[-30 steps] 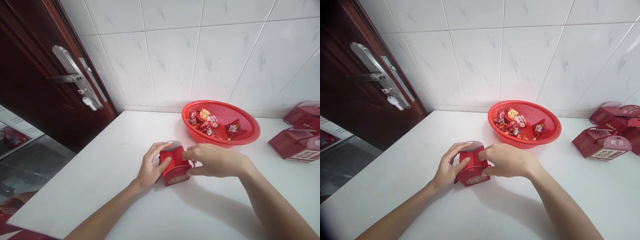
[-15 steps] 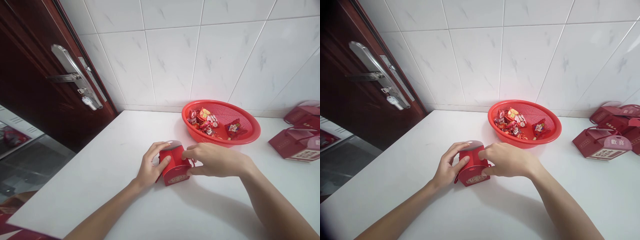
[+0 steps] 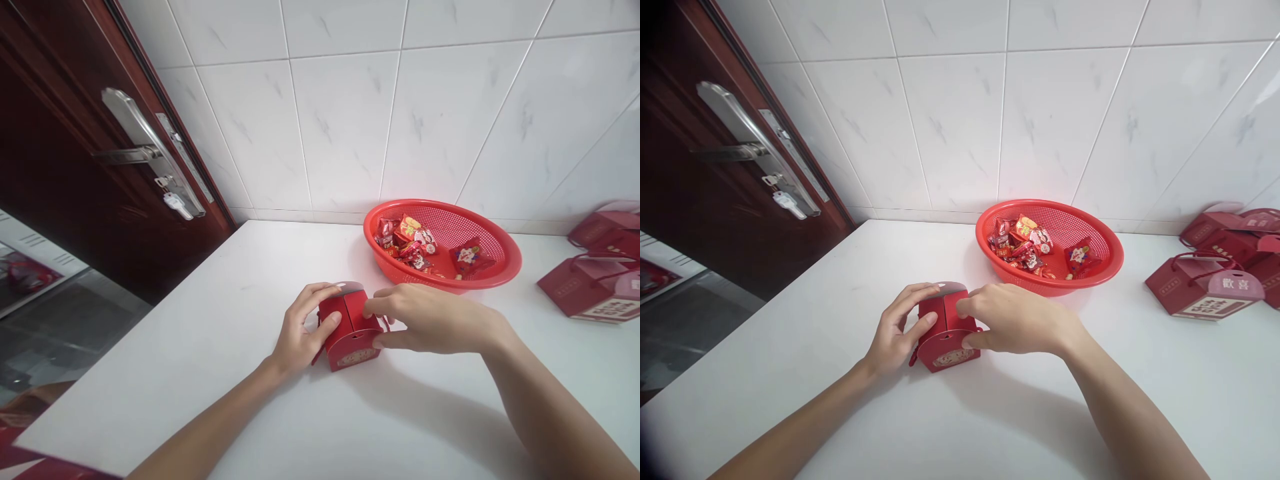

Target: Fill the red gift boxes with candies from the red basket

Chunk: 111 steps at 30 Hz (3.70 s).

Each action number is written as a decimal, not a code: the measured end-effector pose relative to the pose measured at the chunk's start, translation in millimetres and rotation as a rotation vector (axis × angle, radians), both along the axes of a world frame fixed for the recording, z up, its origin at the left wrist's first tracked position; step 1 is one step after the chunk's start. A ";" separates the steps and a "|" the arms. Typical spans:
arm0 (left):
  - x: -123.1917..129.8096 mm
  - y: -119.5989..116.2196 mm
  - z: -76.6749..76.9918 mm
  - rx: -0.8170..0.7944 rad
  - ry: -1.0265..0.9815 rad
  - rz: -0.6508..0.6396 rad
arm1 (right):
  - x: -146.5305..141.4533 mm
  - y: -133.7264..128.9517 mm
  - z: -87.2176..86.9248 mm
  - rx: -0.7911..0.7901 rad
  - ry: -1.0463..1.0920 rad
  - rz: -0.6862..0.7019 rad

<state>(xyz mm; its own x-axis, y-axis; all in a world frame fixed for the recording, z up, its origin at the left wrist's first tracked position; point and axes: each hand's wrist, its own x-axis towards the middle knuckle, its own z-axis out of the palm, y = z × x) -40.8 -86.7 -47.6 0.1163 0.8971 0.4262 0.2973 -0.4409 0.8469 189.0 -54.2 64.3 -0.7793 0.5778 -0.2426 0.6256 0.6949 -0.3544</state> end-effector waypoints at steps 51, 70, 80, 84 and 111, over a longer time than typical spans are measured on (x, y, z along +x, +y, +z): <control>-5.8 0.8 1.2 0.250 0.120 -0.095 | -14.7 0.6 -13.0 0.222 -0.047 -0.100; -1.8 0.9 3.8 0.221 0.193 -0.037 | 0.4 31.0 -39.6 -0.205 0.096 -0.250; -1.4 3.1 5.0 0.194 0.168 -0.032 | 12.6 16.3 -60.1 -0.606 0.643 -0.352; 1.3 1.9 4.9 0.183 0.170 -0.019 | 9.2 4.6 -50.0 -0.616 0.847 -0.357; -28.5 19.4 28.4 -0.547 0.007 -0.230 | -17.8 -14.7 -38.1 -0.261 0.660 -0.344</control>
<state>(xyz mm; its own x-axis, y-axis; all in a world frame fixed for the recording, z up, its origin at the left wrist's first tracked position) -69.2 -67.4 -19.2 0.3345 0.9378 -0.0930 0.2525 0.0058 0.9676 171.1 -68.9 26.2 -0.5968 0.8010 0.0474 0.3937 0.3438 -0.8525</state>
